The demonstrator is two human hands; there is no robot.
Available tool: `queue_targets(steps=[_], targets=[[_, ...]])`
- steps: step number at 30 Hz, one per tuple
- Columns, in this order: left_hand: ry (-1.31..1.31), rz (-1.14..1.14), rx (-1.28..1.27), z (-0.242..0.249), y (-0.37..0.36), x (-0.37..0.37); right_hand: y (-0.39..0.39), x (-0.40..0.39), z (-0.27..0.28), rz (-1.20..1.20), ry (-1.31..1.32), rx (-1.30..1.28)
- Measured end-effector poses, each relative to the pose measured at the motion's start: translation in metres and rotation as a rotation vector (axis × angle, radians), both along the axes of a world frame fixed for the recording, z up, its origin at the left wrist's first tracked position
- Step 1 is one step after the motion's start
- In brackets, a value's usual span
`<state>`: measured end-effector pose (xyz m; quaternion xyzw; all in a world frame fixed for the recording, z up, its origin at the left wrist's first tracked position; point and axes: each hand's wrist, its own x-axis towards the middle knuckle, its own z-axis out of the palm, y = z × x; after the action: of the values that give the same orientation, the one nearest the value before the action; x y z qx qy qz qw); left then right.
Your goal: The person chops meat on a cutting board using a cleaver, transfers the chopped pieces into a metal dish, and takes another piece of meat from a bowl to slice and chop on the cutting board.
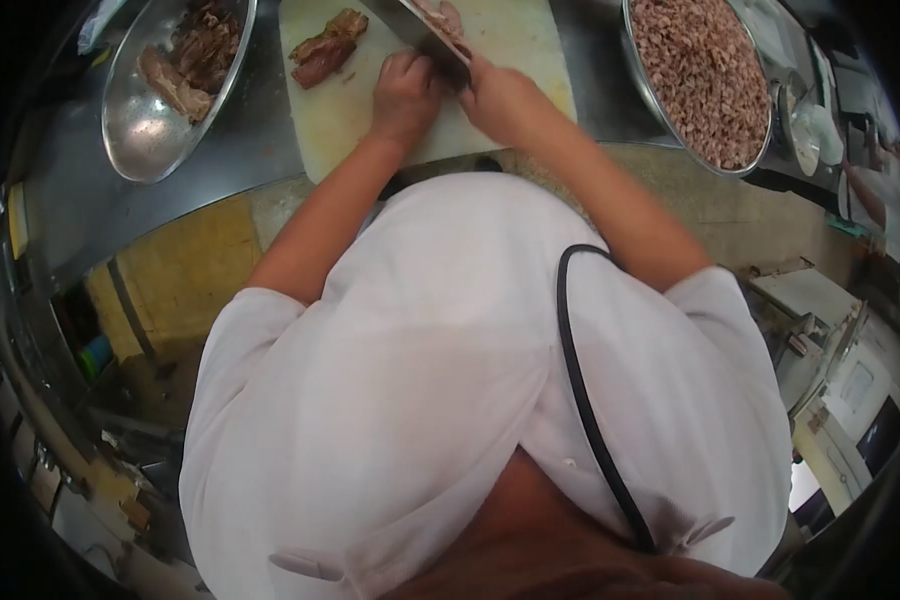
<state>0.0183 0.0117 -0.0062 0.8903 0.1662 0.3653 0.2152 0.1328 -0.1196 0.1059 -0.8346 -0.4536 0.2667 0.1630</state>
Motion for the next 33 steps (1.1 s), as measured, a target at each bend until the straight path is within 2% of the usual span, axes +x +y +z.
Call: queue_targets(steps=[2,4,7,10,11,12,13,15,16,18,19,21,23,25,27,30,31,33], targets=[[0.014,0.007,0.014,0.001,-0.003,-0.001,0.005,0.002,0.008,0.012,-0.029,0.054],[0.014,0.021,0.032,0.003,-0.003,0.003,0.004,0.010,0.025,-0.144,0.311,-0.108],[0.068,-0.011,0.028,0.005,0.004,0.002,-0.014,0.021,0.025,-0.111,0.327,0.055],[-0.080,-0.038,0.047,0.013,0.028,0.007,-0.039,0.024,0.033,-0.129,0.205,0.154],[-0.062,0.069,0.104,0.019,0.050,0.001,-0.049,0.021,0.043,-0.124,0.205,0.156],[-0.043,0.175,0.163,0.025,0.069,-0.005,-0.058,0.016,0.058,-0.159,0.308,0.052],[-0.042,0.179,0.169,0.032,0.085,-0.012,-0.064,0.013,0.067,-0.192,0.411,-0.051],[0.377,0.370,0.157,0.044,0.109,-0.023,-0.075,0.010,0.052,-0.120,0.370,-0.040],[0.378,0.378,0.164,0.049,0.113,-0.023,-0.078,0.009,0.042,-0.055,0.326,-0.032],[0.713,0.342,-0.072,0.059,0.119,-0.024,-0.078,0.007,0.029,-0.053,0.333,-0.022],[0.716,0.346,-0.065,0.062,0.114,-0.027,-0.077,0.006,0.025,-0.059,0.338,-0.022],[0.637,0.298,-0.327,0.068,0.096,-0.030,-0.075,0.005,0.026,-0.050,0.274,-0.004],[0.625,0.291,-0.332,0.055,0.080,-0.030,-0.073,0.001,0.025,-0.044,0.210,0.005],[0.503,0.383,-0.452,0.045,0.053,-0.026,-0.071,-0.005,0.023,-0.041,0.120,0.045],[0.431,0.390,-0.411,0.027,0.039,-0.022,-0.069,-0.005,0.021,-0.008,0.098,0.053],[0.352,0.438,-0.631,0.036,0.015,-0.017,-0.069,-0.009,0.034,0.024,0.051,0.047],[0.352,0.440,-0.635,0.048,0.009,-0.018,-0.069,-0.011,0.043,0.025,0.025,0.035],[0.447,0.480,-0.483,0.068,-0.001,-0.018,-0.070,-0.016,0.063,0.029,0.028,0.025]])
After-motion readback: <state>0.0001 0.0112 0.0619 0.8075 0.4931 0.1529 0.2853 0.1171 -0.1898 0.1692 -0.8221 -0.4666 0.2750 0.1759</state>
